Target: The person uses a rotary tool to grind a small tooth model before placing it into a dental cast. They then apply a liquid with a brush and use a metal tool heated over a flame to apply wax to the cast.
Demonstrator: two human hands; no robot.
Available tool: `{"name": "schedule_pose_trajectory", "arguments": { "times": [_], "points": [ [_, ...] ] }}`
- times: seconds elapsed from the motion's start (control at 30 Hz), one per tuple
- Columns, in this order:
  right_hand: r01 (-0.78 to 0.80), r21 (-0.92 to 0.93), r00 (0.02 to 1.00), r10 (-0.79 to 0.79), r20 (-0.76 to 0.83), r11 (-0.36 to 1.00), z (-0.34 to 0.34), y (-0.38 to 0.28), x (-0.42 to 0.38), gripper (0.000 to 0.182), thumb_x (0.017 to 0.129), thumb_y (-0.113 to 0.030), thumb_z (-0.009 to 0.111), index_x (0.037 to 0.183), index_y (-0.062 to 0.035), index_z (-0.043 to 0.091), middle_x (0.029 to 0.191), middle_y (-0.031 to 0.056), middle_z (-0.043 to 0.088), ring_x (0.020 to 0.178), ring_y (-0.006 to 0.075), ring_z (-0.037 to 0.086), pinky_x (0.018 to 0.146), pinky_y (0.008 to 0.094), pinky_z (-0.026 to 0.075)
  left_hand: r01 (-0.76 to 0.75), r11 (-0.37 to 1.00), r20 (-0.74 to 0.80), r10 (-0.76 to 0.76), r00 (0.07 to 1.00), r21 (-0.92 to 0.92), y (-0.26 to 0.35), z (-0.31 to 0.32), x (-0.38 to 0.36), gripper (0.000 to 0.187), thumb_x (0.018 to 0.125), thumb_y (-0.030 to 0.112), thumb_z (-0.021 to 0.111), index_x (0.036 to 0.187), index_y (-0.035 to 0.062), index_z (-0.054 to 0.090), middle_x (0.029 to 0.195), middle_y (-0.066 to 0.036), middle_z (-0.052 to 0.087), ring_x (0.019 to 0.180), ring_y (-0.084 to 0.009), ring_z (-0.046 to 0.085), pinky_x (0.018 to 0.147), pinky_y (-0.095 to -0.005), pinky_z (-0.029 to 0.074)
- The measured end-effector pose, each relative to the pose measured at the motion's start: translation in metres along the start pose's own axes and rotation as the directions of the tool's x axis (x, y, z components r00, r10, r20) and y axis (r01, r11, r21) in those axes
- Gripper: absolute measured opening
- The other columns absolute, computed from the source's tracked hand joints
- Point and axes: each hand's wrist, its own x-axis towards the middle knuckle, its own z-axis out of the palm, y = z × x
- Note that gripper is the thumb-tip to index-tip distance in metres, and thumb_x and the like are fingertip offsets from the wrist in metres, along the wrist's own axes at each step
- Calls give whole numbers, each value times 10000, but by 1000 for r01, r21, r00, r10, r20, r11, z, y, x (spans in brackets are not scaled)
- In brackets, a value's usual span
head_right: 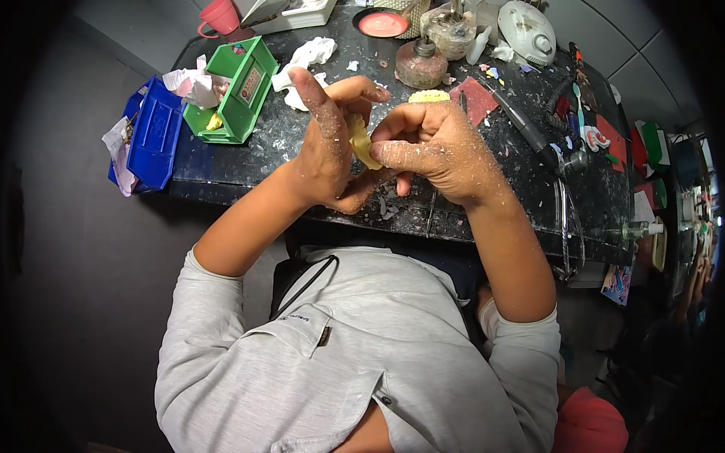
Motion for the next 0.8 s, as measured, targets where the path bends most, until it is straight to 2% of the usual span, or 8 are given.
{"name": "schedule_pose_trajectory", "arguments": {
  "times": [0.3,0.8],
  "points": [
    [10,8,1000,-10,5,1000,-1,0,-1,183,884,-93,732,973,53,669,879,85,681,644,103,647,509,210,555,21,1000,2,-21,1000,-11,1,2,-1,1309,601,75,781,1499,-176,-139,1141,-307,537,936,-398,600,835,-444,502],
    [11,-19,1000,-11,3,1000,0,-1,-1,178,888,-99,730,972,45,670,871,74,687,633,92,640,509,204,545,30,999,23,-31,999,25,2,-1,-1,1328,623,96,804,1511,-146,-153,1154,-300,545,900,-389,603,809,-435,501]
  ]
}}
